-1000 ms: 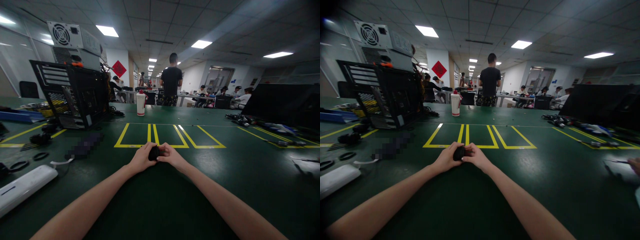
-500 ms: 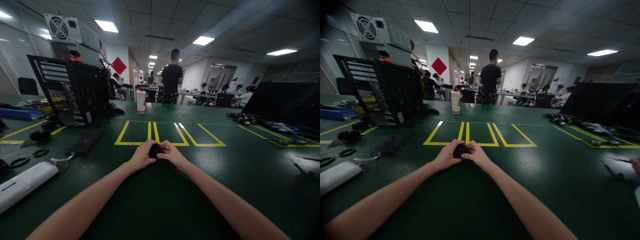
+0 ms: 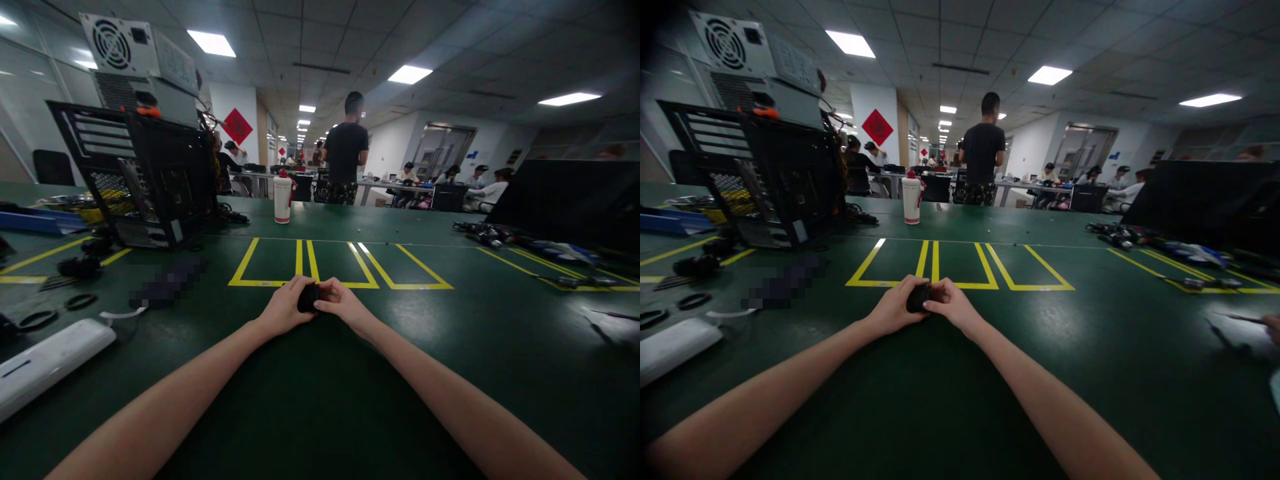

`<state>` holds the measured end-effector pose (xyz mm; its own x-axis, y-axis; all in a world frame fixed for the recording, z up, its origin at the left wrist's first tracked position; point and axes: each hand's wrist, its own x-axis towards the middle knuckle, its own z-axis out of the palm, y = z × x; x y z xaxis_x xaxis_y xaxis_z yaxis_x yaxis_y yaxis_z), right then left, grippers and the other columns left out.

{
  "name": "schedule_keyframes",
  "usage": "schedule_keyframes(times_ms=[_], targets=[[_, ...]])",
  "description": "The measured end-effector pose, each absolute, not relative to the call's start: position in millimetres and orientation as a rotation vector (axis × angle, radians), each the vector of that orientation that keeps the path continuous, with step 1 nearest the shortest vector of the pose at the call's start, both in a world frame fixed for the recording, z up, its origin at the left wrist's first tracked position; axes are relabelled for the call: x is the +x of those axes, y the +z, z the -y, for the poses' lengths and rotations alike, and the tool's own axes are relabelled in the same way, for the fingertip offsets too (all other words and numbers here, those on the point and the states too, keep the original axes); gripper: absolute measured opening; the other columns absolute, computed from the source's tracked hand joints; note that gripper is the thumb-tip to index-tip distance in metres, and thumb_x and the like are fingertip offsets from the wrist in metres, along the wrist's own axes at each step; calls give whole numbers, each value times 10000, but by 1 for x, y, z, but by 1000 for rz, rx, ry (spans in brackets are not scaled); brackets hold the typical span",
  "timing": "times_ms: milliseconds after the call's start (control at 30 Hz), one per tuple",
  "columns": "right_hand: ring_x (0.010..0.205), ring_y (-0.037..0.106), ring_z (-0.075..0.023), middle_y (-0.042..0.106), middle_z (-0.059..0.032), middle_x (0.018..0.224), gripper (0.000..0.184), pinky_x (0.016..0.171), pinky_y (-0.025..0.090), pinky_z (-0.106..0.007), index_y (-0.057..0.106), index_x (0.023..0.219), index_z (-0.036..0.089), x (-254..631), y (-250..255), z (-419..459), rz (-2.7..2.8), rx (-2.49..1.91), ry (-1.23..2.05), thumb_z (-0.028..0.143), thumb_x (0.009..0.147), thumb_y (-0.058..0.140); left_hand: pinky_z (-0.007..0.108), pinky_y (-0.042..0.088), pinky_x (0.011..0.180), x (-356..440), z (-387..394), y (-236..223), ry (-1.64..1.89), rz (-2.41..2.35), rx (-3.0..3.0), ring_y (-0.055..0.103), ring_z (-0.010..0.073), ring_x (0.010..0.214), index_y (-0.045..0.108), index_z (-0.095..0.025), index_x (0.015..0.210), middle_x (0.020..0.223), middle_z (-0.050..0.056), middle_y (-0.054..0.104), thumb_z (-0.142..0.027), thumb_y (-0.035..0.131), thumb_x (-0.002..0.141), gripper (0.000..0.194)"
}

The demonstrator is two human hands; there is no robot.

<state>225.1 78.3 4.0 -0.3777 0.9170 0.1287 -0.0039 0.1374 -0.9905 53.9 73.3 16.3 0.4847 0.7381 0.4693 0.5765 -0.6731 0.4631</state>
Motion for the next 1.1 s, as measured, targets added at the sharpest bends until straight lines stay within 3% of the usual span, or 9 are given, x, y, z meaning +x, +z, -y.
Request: schedule_keyframes(times_ms=[167,300,567,767,1100], targets=[[891,535,-155,548,-15,928,267,800,426,-352,483,874,218,223,1,-77,1549,-944,1293,342,668,598,365,440,791,53,-73,17,949,-1112,2500,501,217,950,363,-245,1127,1060,29,464,-253,622,638,553],[913,526,-166,541,-36,976,325,814,422,-361,495,939,207,221,1,-79,1534,-1006,1277,364,671,591,365,445,785,53,-73,17,953,-1123,2499,505,215,941,368,-245,1115,1058,27,464,-253,621,641,538],[937,533,-173,539,-10,981,360,825,422,-361,480,884,215,224,5,-76,1593,-917,1319,246,585,678,367,446,766,54,-73,16,951,-1140,2485,510,218,922,373,-242,1111,1049,37,465,-242,605,650,516],[868,534,-149,541,-12,924,226,779,435,-332,508,856,203,221,7,-76,1586,-963,1204,350,694,565,358,444,769,55,-74,15,973,-1117,2482,505,212,930,372,-248,1112,1050,28,462,-257,620,640,533],[900,546,-159,547,-9,957,333,824,417,-348,492,892,211,223,9,-74,1585,-907,1303,252,607,659,339,445,741,55,-74,15,978,-1135,2498,515,209,898,386,-243,1097,1022,27,471,-256,620,632,520]])
